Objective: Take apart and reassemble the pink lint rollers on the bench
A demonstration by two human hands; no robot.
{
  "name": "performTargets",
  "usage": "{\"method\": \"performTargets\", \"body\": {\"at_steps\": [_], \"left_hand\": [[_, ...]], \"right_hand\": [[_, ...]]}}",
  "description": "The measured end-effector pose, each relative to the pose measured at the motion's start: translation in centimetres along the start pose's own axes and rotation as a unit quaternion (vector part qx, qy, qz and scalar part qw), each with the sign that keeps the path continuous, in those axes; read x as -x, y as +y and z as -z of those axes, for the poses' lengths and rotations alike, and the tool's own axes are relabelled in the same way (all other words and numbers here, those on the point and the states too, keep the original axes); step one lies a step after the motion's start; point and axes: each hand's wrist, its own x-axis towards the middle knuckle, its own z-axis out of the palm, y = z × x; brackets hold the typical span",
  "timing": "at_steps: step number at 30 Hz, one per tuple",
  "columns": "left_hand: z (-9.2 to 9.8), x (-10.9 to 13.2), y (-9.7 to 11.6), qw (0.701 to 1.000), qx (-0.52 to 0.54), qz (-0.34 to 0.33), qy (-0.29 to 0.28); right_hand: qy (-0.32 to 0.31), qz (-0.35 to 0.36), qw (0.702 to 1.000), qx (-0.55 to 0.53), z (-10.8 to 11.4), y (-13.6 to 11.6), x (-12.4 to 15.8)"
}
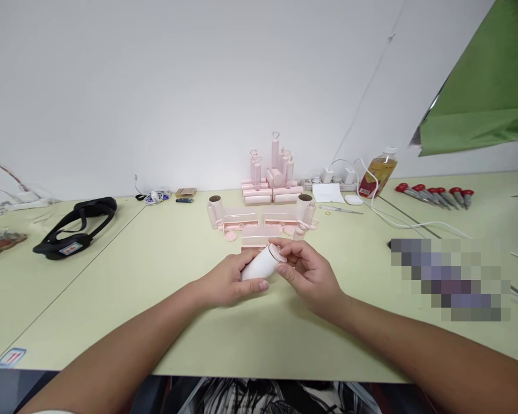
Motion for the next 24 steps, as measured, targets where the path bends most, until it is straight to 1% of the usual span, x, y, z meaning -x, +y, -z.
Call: {"method": "performTargets", "body": {"at_steps": [4, 6, 10, 15, 16, 17, 20, 21, 22, 24], "left_hand": [[-0.1, 0.0, 0.0, 1.000, -0.010, -0.003, -0.006], [-0.1, 0.0, -0.1, 1.000, -0.009, -0.006, -0.006], [-0.1, 0.0, -0.4, 1.000, 0.001, -0.008, 0.012], [0.0, 0.0, -0.7, 0.999, 0.012, -0.001, 0.036], [0.1, 0.1, -0.7, 0.999, 0.013, -0.006, 0.038], [0.1, 0.1, -0.7, 0.999, 0.012, -0.013, 0.037], [0.2, 0.3, -0.8, 0.999, -0.005, -0.043, 0.018], [0.2, 0.3, -0.8, 0.998, -0.015, -0.052, 0.014], [0.2, 0.3, -0.9, 0.998, -0.028, -0.059, 0.013], [0.3, 0.4, -0.9, 0.996, -0.059, -0.063, 0.023]], "right_hand": [[-0.018, -0.004, 1.000, 0.023, 0.1, 0.3, 0.1], [-0.025, 0.007, 0.999, 0.036, 0.2, 0.4, 0.0], [-0.025, 0.059, 0.996, 0.058, 0.1, 0.1, 0.1], [0.015, 0.121, 0.989, 0.088, 0.2, -0.8, 0.2], [0.000, 0.124, 0.987, 0.104, 0.3, -1.0, 0.2], [-0.030, 0.124, 0.984, 0.124, 0.4, -1.2, 0.2], [-0.135, 0.120, 0.967, 0.177, 0.5, -1.5, 0.0], [-0.149, 0.121, 0.965, 0.181, 0.6, -1.6, 0.0], [-0.144, 0.124, 0.965, 0.181, 0.6, -1.6, -0.1], [-0.102, 0.131, 0.968, 0.189, 0.7, -1.5, -0.2]]}}
